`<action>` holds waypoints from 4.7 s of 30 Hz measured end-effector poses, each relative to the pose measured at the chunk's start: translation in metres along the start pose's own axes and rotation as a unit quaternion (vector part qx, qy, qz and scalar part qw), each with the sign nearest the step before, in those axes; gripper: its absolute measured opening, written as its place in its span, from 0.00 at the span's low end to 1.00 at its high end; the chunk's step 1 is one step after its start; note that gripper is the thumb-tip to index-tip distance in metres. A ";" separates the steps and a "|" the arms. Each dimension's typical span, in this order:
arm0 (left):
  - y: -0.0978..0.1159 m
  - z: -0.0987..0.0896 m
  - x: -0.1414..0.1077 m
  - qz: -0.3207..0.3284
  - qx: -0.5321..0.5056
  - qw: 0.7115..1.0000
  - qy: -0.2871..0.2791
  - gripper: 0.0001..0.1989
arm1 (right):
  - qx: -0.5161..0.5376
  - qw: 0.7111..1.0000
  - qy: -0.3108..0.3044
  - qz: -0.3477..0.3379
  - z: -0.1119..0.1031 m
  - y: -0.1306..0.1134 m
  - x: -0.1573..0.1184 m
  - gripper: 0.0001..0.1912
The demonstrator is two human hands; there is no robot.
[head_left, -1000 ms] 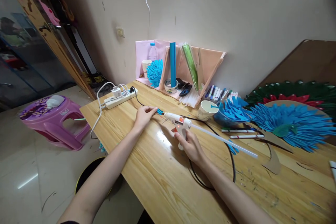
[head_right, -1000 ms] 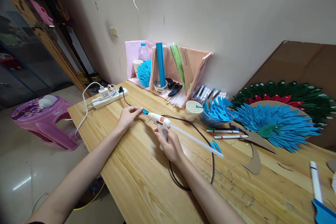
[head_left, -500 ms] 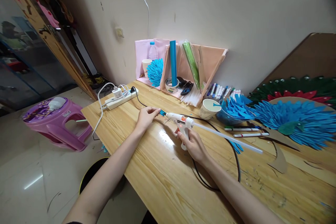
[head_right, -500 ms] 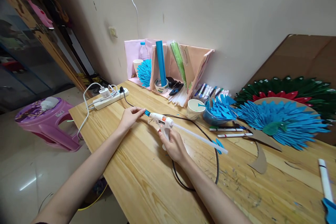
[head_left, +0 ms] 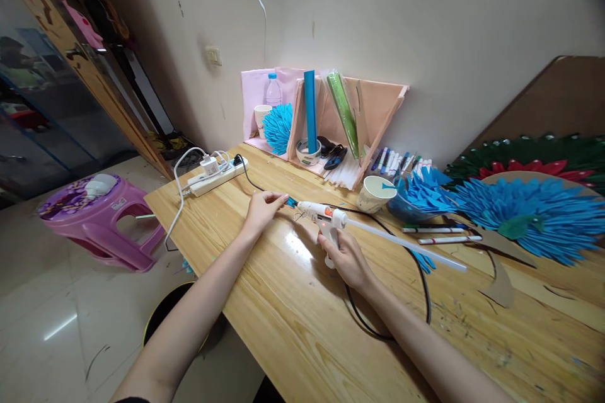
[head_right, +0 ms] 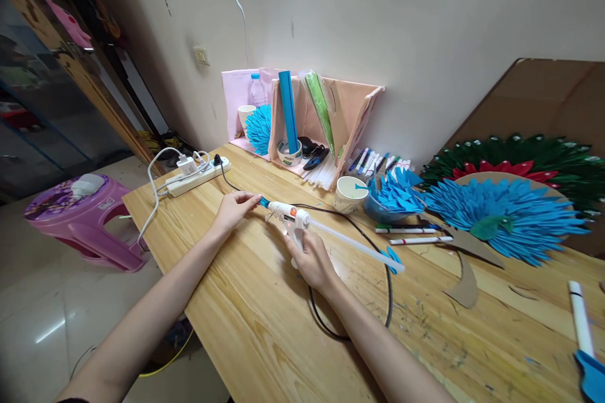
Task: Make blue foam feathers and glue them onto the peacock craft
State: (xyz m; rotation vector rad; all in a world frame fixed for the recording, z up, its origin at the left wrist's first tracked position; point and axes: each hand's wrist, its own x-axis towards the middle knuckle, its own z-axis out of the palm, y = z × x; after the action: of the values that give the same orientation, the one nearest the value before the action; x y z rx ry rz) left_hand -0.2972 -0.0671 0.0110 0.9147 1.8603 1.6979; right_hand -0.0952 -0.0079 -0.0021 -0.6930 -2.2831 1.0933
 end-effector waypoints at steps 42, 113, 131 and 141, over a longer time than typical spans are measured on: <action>0.002 0.002 -0.001 -0.009 0.023 1.000 -0.007 0.12 | -0.022 1.000 0.001 0.007 -0.003 -0.002 -0.001 0.17; 0.003 -0.003 -0.001 -0.002 0.004 0.999 0.033 0.16 | -0.038 0.999 -0.016 -0.007 -0.001 0.000 -0.002 0.15; -0.002 0.006 -0.052 -0.036 -0.013 0.999 0.033 0.21 | -0.138 0.990 0.033 -0.017 0.012 -0.007 0.059 0.13; 0.033 0.135 -0.097 -0.052 -0.049 0.974 -0.215 0.16 | -0.057 0.981 0.184 0.028 -0.116 0.027 -0.113 0.09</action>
State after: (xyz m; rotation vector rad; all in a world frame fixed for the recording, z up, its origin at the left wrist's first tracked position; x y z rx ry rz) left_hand -0.1292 -0.0458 0.0152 1.0283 1.4976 1.3820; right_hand 0.0680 -0.0019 0.0142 -0.9263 -2.0277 0.7855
